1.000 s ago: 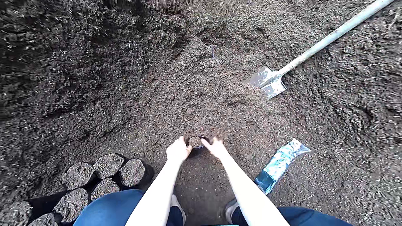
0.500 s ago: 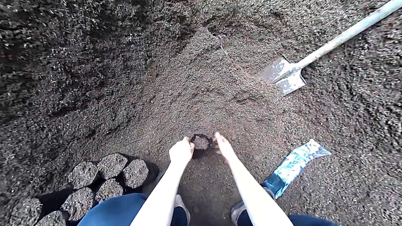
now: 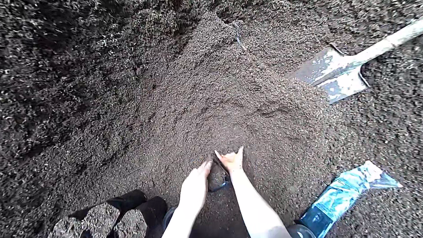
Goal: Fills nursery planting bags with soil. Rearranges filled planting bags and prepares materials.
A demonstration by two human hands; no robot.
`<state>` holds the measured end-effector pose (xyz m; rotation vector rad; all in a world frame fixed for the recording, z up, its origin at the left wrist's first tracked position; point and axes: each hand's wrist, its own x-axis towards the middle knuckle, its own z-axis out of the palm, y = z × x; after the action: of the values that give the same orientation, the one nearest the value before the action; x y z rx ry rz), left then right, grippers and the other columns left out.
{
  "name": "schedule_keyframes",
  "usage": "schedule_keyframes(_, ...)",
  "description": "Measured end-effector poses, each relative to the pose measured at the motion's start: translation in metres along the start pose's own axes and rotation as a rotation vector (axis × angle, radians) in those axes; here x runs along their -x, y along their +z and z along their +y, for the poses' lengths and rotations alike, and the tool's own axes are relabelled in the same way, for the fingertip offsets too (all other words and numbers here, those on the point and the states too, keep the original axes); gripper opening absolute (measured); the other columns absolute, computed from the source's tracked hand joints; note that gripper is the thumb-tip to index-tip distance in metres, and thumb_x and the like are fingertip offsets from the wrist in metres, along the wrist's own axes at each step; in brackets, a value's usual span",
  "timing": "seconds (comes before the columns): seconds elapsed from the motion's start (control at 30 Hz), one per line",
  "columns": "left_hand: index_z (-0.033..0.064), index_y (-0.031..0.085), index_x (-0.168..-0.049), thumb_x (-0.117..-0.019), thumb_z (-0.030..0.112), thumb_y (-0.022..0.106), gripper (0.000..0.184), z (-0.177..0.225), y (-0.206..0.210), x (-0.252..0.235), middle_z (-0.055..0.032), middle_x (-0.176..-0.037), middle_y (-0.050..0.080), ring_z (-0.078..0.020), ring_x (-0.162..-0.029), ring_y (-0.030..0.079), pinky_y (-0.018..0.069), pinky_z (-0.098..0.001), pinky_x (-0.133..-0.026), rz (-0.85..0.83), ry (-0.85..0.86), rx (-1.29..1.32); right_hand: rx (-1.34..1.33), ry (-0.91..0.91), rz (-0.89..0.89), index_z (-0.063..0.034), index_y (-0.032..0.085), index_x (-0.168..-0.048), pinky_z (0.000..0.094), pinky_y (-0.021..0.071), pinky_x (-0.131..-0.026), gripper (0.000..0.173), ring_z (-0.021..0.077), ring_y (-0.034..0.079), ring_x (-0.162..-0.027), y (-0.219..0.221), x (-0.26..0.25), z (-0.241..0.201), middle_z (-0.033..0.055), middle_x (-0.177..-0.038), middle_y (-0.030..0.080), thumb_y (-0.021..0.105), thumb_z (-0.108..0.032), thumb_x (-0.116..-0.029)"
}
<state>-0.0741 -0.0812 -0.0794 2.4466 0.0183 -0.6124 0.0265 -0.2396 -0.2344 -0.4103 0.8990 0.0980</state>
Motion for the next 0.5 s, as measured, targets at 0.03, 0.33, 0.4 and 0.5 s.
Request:
schedule_keyframes(0.03, 0.0241, 0.052, -0.153, -0.098, -0.003, 0.047, 0.062, 0.001, -0.001, 0.001, -0.0022, -0.162, 0.044, -0.0265, -0.138, 0.056, 0.0499, -0.0482, -0.108, 0.038, 0.037, 0.004, -0.018, -0.024, -0.01, -0.0271, 0.009, -0.164, 0.0745, 0.0356, -0.109, 0.093, 0.0402, 0.029, -0.152, 0.014, -0.01, -0.004, 0.0153, -0.168, 0.02, 0.023, -0.085, -0.0927)
schedule_keyframes(0.33, 0.0235, 0.058, -0.148, -0.0992, 0.012, 0.058, 0.05, -0.017, -0.015, -0.005, -0.0071, -0.163, 0.042, -0.024, -0.147, 0.044, 0.04, -0.0482, -0.119, -0.238, -0.038, 0.14, 0.237, -0.023, -0.074, -0.0276, 0.029, -0.157, 0.0667, 0.0428, -0.103, 0.081, 0.031, 0.044, -0.141, 0.059, 0.013, -0.031, 0.0107, -0.156, 0.043, 0.013, -0.079, -0.0972)
schedule_keyframes(0.4, 0.0152, 0.048, -0.155, -0.0945, 0.001, 0.058, 0.063, -0.017, -0.014, -0.004, -0.0063, -0.163, 0.042, -0.02, -0.149, 0.043, 0.0349, -0.0433, -0.123, -0.216, 0.002, 0.226, 0.313, 0.022, -0.156, -0.024, 0.037, -0.151, 0.0611, 0.0506, -0.094, 0.082, 0.03, 0.056, -0.128, 0.063, 0.049, -0.041, 0.0123, -0.142, 0.055, 0.011, -0.08, -0.0965)
schedule_keyframes(0.5, 0.0127, 0.043, -0.158, -0.0941, 0.0, 0.057, 0.067, -0.014, -0.01, -0.002, -0.0043, -0.165, 0.038, -0.0188, -0.149, 0.042, 0.0341, -0.0427, -0.123, -0.194, 0.014, 0.255, 0.348, 0.144, -0.336, -0.0211, 0.046, -0.143, 0.0607, 0.0551, -0.088, 0.085, 0.0323, 0.064, -0.116, 0.053, 0.099, -0.05, 0.0137, -0.128, 0.064, 0.016, -0.083, -0.0938)
